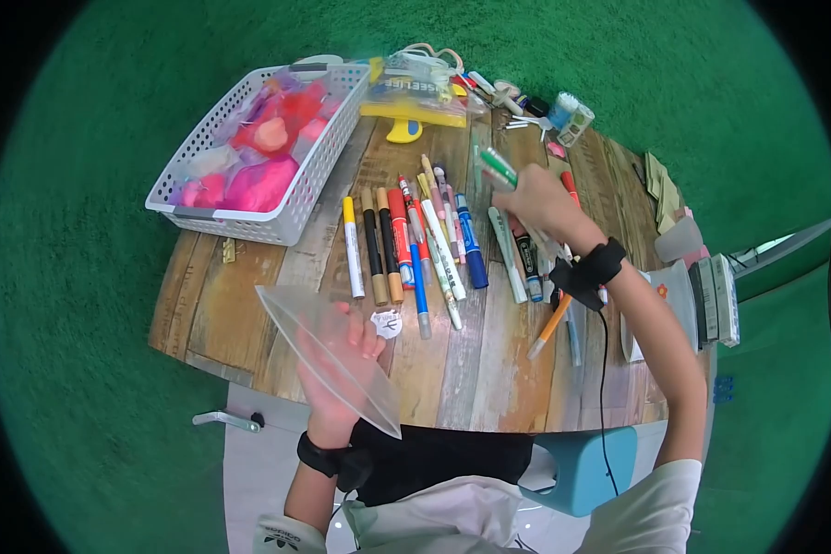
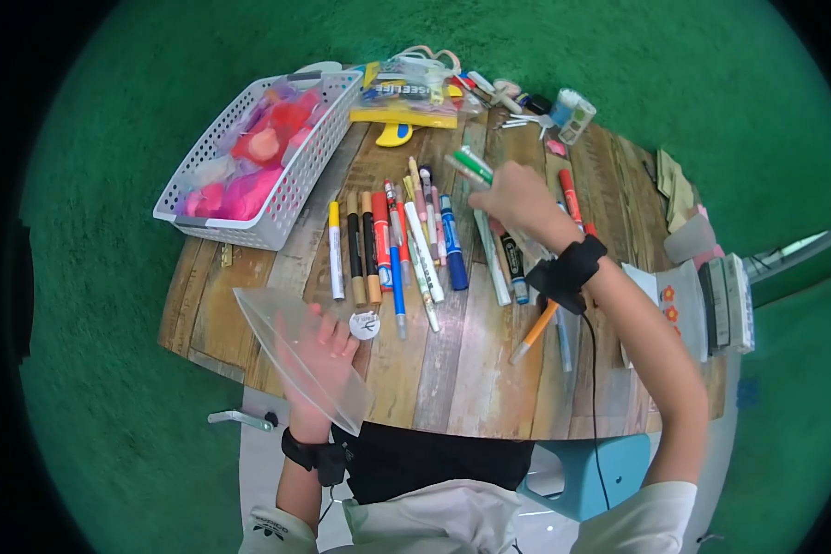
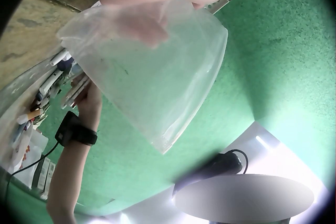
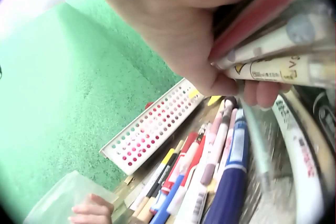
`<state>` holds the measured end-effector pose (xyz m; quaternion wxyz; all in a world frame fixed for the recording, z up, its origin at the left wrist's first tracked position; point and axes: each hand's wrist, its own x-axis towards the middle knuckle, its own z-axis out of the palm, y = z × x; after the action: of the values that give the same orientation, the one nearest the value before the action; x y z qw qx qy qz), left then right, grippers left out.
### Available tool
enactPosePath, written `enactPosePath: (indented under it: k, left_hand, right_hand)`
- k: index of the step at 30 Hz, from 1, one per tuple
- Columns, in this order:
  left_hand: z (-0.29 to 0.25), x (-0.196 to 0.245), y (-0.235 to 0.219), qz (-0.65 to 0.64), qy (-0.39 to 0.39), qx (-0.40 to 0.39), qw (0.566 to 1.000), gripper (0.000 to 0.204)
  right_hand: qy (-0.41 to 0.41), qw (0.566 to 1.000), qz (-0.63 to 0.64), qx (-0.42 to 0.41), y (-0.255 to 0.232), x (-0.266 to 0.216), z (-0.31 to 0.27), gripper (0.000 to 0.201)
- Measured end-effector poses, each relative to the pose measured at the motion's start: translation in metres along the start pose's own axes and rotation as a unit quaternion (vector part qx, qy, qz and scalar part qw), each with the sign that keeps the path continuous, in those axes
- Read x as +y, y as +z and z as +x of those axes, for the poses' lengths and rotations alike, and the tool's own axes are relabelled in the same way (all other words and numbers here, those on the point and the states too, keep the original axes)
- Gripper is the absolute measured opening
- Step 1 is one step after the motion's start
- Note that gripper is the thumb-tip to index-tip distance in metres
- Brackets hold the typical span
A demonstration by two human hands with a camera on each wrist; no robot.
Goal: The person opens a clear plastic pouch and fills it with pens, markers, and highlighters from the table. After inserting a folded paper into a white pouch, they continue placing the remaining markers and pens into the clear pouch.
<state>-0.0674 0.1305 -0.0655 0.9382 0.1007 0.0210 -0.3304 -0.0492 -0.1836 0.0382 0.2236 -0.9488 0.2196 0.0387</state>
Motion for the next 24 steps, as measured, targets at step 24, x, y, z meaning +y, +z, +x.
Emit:
enactPosePath:
  k: [24]
  left_hand:
    - [-0.001,0.000,0.002,0.014,0.000,0.026,1.000,0.044]
  right_hand:
    - [0.005,0.999,0.018,0.027,0.023,0.010,0.109,0.030]
